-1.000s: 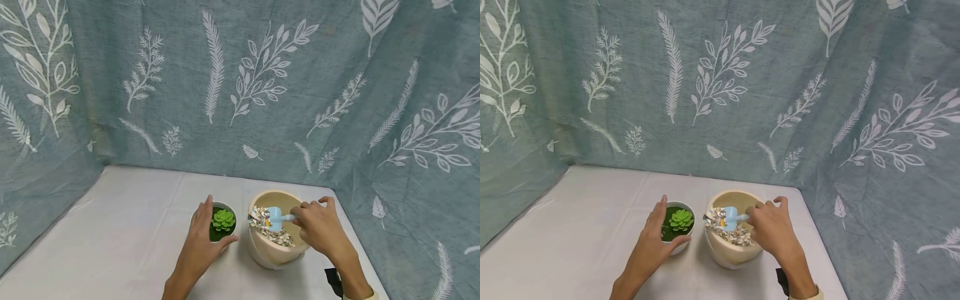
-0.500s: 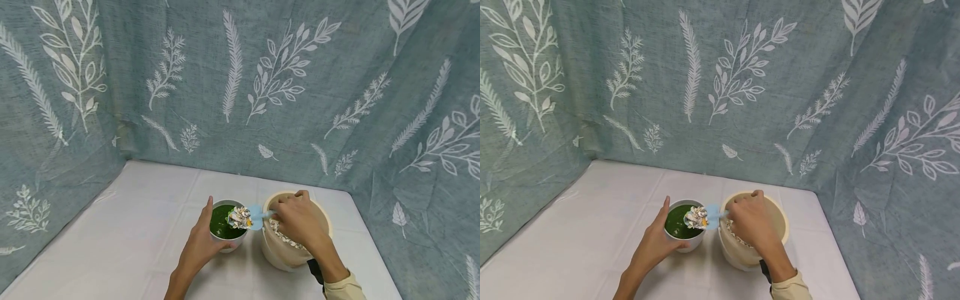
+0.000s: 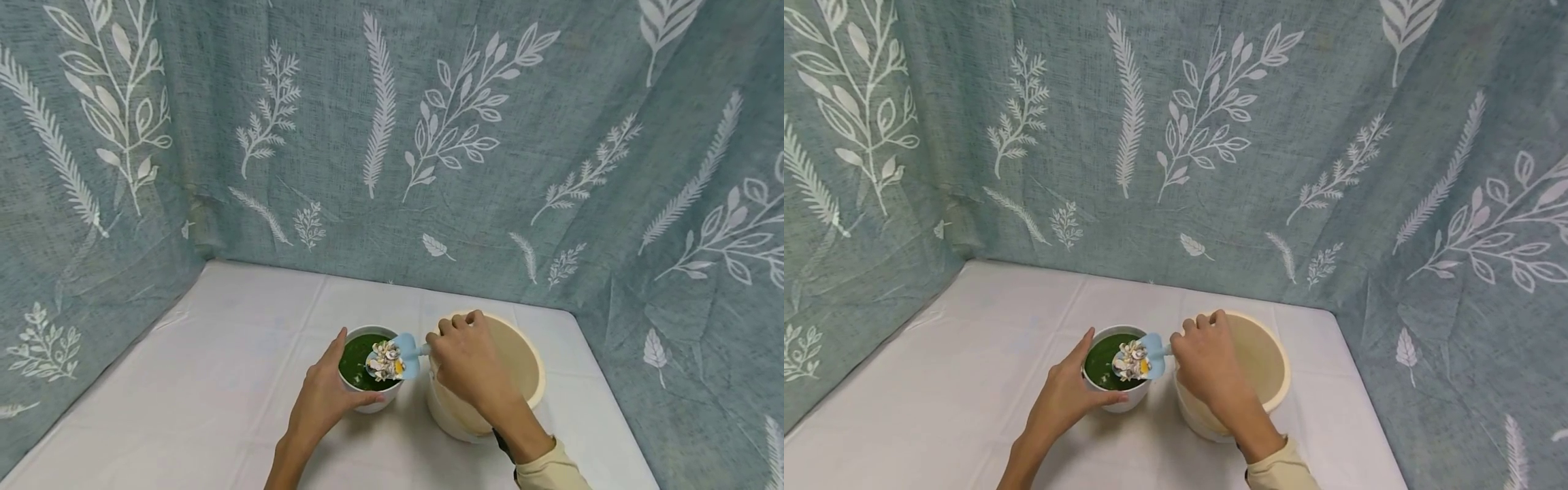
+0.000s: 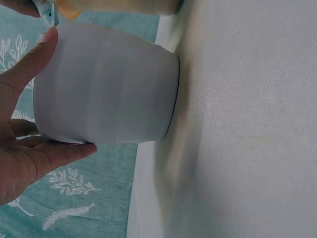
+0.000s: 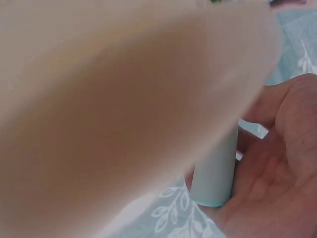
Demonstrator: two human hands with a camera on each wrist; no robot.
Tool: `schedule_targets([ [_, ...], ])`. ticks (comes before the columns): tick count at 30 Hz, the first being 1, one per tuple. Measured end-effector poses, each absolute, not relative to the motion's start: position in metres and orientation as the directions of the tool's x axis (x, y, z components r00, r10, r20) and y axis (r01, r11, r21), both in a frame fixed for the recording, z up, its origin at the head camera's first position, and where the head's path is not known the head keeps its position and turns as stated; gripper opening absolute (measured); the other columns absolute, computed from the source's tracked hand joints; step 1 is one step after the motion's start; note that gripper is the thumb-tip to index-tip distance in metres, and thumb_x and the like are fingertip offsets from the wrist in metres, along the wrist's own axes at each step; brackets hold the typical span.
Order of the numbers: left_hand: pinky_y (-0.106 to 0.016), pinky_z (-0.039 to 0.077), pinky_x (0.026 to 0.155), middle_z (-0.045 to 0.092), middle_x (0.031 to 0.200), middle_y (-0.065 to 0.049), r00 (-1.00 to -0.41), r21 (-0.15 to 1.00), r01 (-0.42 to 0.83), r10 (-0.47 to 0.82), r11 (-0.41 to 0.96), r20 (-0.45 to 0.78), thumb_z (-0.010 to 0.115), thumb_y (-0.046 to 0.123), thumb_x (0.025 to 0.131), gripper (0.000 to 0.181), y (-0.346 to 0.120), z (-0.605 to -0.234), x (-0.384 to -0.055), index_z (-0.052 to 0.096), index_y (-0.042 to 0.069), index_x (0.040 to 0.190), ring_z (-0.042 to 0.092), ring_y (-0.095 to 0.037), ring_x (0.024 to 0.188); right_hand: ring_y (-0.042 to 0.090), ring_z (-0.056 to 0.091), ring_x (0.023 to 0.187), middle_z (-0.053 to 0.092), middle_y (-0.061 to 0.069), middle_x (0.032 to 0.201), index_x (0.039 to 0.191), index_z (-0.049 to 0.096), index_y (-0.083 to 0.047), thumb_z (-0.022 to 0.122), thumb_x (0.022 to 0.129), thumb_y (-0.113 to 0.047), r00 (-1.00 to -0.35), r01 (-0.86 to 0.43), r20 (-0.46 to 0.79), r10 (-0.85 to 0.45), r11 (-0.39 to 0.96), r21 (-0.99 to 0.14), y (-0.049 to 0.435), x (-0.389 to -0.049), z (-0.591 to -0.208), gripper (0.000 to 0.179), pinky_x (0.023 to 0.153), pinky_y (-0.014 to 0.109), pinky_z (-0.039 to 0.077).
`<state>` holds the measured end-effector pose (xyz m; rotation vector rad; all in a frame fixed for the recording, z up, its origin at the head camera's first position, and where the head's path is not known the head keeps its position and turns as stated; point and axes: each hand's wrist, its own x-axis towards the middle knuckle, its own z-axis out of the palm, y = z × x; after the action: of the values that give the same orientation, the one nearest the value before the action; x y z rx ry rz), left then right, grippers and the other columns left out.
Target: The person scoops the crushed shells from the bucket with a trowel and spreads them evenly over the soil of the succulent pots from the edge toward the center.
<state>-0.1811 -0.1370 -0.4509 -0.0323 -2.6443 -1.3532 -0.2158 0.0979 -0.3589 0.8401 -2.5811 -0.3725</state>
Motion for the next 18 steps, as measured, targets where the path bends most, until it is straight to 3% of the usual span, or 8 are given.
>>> schedule_targets([
  [9, -0.061, 0.050, 0.110, 0.044, 0.164, -0.020, -0.987, 0.805, 0.089, -0.057, 0.587, 0.150, 0.100, 0.049, 0.063, 0.130, -0.1379, -0.4513, -0.1815, 0.030, 0.008, 0.165, 0.054, -0.044, 0.142, 0.022, 0.063, 0.077, 0.065, 0.001, 0.077, 0.079, 0.072, -0.016, 0.086, 0.074, -0.021, -0.646, -0.457, 0.386, -0.658, 0.739, 0.495, 0.0918, -0.2085, -0.3617, 0.016, 0.089, 0.045, 0.050],
  [18, -0.062, 0.049, 0.111, 0.041, 0.166, -0.020, -0.987, 0.803, 0.092, -0.055, 0.588, 0.153, 0.099, 0.050, 0.063, 0.130, -0.1380, -0.4526, -0.1814, 0.030, 0.010, 0.166, 0.052, -0.046, 0.144, 0.027, 0.066, 0.086, 0.068, 0.005, 0.086, 0.093, 0.078, -0.013, 0.082, 0.077, -0.011, -0.527, -0.442, 0.466, -0.711, 0.697, 0.565, 0.0889, -0.2069, -0.3639, 0.016, 0.090, 0.043, 0.051],
])
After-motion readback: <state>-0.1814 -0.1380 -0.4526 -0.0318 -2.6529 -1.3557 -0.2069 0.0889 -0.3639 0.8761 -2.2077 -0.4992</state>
